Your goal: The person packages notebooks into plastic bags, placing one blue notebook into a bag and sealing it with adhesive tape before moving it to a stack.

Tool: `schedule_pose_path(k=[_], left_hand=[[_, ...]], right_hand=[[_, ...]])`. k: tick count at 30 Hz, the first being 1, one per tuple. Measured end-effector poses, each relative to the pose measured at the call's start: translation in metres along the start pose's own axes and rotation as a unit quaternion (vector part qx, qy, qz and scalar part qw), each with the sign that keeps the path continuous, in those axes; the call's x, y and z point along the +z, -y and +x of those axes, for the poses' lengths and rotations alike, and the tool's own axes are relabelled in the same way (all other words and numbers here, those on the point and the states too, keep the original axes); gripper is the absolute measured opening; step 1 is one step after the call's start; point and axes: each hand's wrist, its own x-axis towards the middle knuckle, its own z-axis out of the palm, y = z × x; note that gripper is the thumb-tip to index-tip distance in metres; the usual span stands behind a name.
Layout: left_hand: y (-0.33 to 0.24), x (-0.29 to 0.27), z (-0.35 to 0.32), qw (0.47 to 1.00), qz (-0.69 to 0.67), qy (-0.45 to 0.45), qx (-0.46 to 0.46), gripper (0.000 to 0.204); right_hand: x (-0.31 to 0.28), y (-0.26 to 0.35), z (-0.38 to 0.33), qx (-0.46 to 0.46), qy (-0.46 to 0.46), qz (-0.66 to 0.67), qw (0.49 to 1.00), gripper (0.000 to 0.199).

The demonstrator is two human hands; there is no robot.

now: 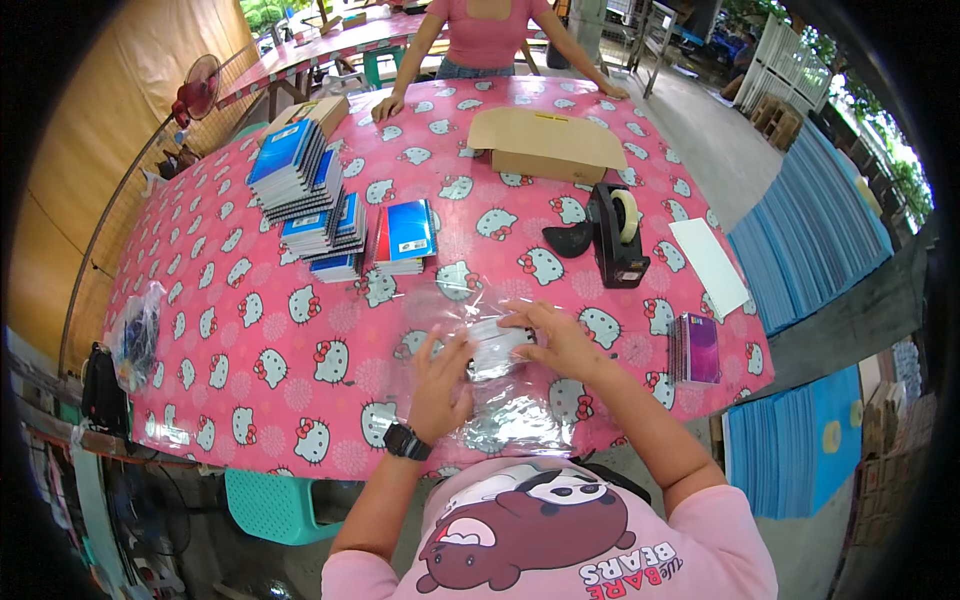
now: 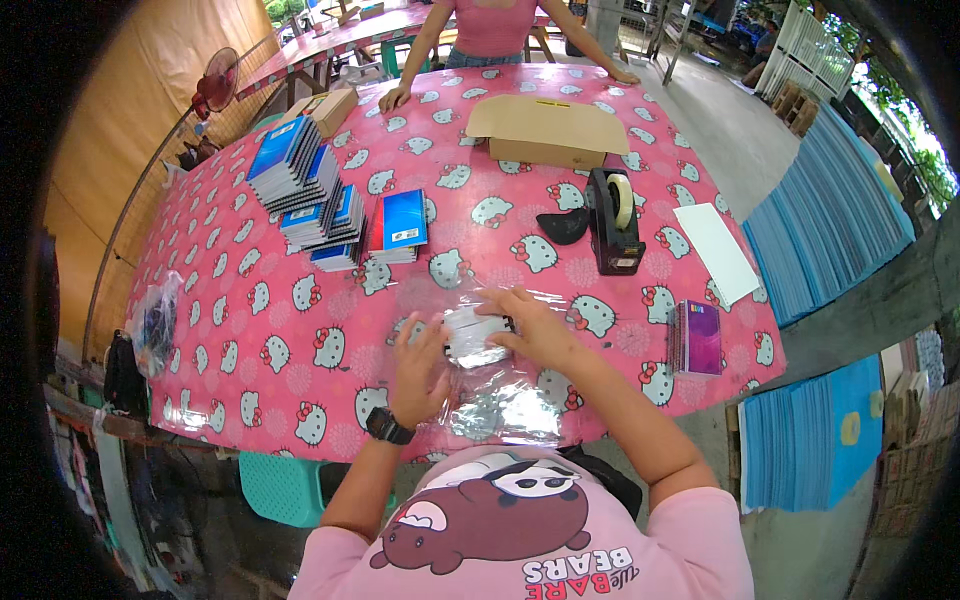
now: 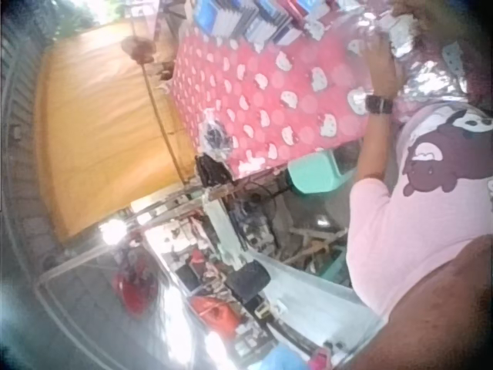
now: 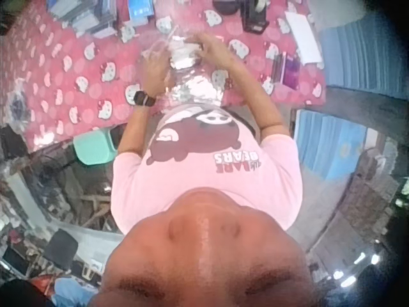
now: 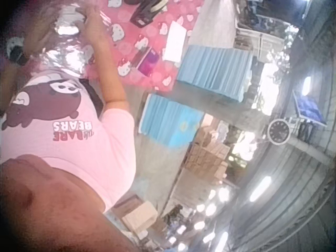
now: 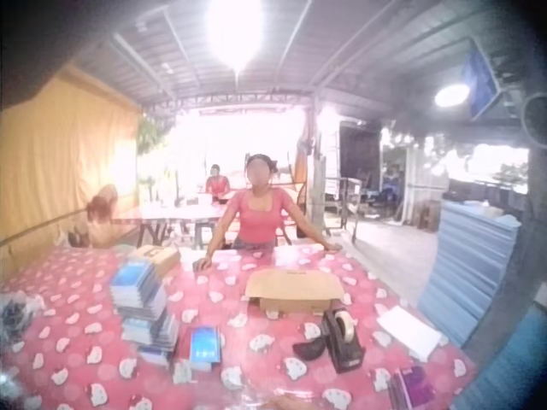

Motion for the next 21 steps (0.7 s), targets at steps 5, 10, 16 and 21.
schedule_pose_path(k=[5,10,16,21], left_hand=[[0.008,-0.002,-0.011,0.997,-0.067,0.036,-0.012,0.07],[0.005,-0.007,0.012,0.993,-0.017,0.113,0.009,0.073],[0.002,-0.005,0.024,0.989,-0.003,0.148,0.011,0.07],[0.003,-0.003,0.025,0.987,-0.023,0.16,0.013,0.072]], right_hand=[[0.003,-0.008,0.001,-0.019,0.007,-0.012,1.0,0.069],[-0.001,-0.007,0.007,-0.018,0.048,-0.019,0.999,0.072],[0.0,-0.011,0.009,0.023,0.026,0.058,0.998,0.078],[0.009,-0.068,0.0,0.163,0.058,0.3,0.938,0.076]])
